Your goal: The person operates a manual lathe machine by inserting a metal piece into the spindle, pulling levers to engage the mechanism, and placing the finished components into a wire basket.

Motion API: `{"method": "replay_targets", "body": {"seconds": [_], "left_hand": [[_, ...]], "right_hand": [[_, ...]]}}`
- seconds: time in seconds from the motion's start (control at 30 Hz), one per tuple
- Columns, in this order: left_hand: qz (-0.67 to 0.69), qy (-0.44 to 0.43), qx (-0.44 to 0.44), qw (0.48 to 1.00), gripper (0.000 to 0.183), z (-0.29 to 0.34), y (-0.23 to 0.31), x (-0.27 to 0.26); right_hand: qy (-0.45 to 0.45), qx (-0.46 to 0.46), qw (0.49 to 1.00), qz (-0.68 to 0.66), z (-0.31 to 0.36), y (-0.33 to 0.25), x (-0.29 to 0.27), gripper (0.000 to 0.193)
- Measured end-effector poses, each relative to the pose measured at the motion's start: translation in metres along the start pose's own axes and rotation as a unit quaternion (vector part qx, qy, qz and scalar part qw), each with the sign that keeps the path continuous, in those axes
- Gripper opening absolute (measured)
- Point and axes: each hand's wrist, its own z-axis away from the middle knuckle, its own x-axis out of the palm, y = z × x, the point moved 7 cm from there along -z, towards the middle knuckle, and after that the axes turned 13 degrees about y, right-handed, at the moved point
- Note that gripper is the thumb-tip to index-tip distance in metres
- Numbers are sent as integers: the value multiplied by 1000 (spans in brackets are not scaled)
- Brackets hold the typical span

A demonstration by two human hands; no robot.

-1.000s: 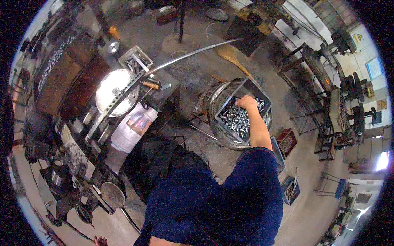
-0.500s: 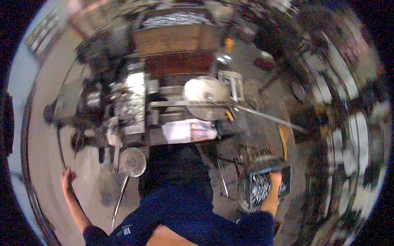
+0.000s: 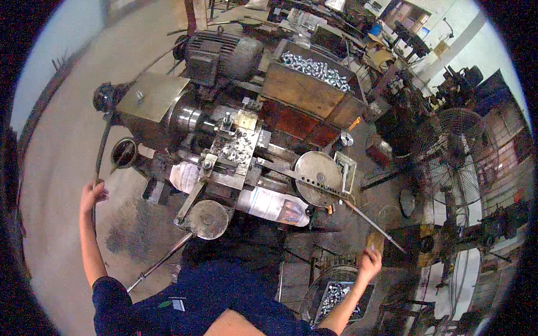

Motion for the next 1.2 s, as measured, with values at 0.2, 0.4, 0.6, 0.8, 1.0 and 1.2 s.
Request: {"method": "replay_targets", "body": {"seconds": [0.2, 0.4, 0.6, 0.8, 1.0, 1.2], "left_hand": [[-172, 69, 103, 977, 35, -5, 4, -13], [-344, 109, 201, 911, 41, 38, 19, -22], [-358, 131, 131, 915, 41, 65, 0, -38], [-397, 164, 147, 891, 43, 59, -11, -39], [-420, 167, 130, 883, 44, 66, 8, -29], [-415, 178, 145, 881, 44, 62, -3, -37]], "right_hand": [[-294, -335, 877, -179, 69, -337, 212, 48], [-423, -530, 729, -96, 175, -494, 335, 38], [-472, -562, 669, 118, 209, -493, 408, 29], [-481, -524, 702, 4, 206, -490, 414, 29], [-482, -496, 720, -46, 199, -486, 412, 27], [-464, -500, 730, -50, 202, -485, 412, 29]]}}
